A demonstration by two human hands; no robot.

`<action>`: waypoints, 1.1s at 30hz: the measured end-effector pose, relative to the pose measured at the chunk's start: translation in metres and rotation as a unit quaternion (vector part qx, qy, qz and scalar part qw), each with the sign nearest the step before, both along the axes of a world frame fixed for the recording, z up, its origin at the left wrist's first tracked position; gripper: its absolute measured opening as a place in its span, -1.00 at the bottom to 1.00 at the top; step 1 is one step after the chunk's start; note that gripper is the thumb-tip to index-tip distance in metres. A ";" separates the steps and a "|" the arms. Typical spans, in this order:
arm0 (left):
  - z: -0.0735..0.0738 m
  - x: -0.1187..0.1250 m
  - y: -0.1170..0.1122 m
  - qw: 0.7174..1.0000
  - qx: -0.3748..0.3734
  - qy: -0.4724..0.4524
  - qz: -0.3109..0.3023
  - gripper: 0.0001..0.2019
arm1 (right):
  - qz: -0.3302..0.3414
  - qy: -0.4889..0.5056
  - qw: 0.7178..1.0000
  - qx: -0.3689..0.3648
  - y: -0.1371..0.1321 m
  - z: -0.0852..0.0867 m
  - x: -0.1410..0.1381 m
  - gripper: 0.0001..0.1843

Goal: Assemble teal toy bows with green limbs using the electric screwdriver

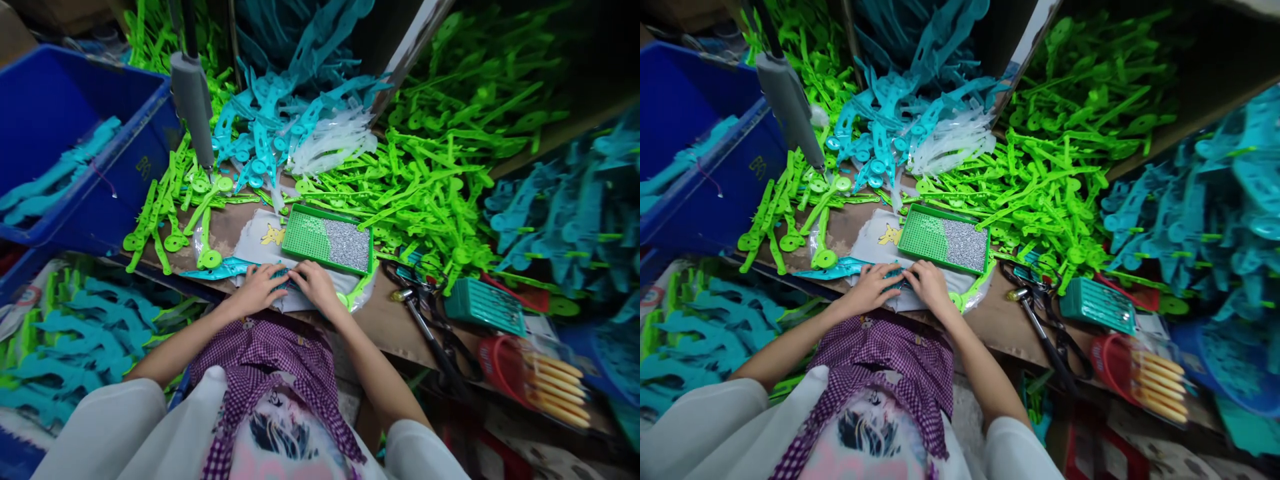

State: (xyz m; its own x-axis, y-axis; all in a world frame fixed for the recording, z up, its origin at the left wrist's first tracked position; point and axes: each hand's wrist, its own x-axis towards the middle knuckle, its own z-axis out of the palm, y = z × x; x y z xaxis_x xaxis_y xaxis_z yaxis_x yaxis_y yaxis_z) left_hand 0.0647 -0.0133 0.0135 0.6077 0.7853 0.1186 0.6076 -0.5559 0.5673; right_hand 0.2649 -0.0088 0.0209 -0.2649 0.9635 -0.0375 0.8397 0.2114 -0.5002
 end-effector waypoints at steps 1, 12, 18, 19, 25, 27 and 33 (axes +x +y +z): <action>-0.002 -0.002 0.001 1.000 -0.011 -0.024 0.004 -0.67 | -0.004 0.001 1.000 -0.003 0.001 -0.001 -0.001 -0.73; -0.005 0.007 0.000 0.996 -0.002 -0.052 0.072 -0.82 | -0.008 -0.048 0.998 0.032 0.001 -0.006 -0.008 -0.83; 0.001 0.017 0.005 0.997 0.022 -0.010 0.074 -0.88 | 0.065 0.005 0.998 -0.008 0.015 -0.001 0.003 -0.83; 0.002 0.019 0.005 0.997 0.032 0.004 0.073 -0.87 | 0.068 0.005 0.998 -0.014 0.016 0.000 0.003 -0.84; 0.011 0.025 -0.001 0.995 0.070 0.055 0.035 -0.88 | 0.050 -0.005 0.998 -0.034 0.020 0.004 0.003 -0.84; 0.011 0.025 0.000 0.996 0.055 0.054 0.035 -0.93 | 0.049 -0.005 0.998 -0.039 0.020 0.005 0.003 -0.84; 0.007 0.029 0.018 0.991 -0.047 0.027 0.123 -0.76 | 0.049 0.027 0.998 -0.039 0.020 0.002 0.005 -0.84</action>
State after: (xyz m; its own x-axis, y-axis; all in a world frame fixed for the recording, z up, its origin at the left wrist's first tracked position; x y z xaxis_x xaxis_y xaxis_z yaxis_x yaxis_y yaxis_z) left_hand 0.0942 0.0046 0.0209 0.3991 0.9168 0.0112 0.7494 -0.3332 0.5721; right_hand 0.2701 0.0113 0.0224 -0.3608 0.9278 -0.0951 0.7882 0.2488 -0.5629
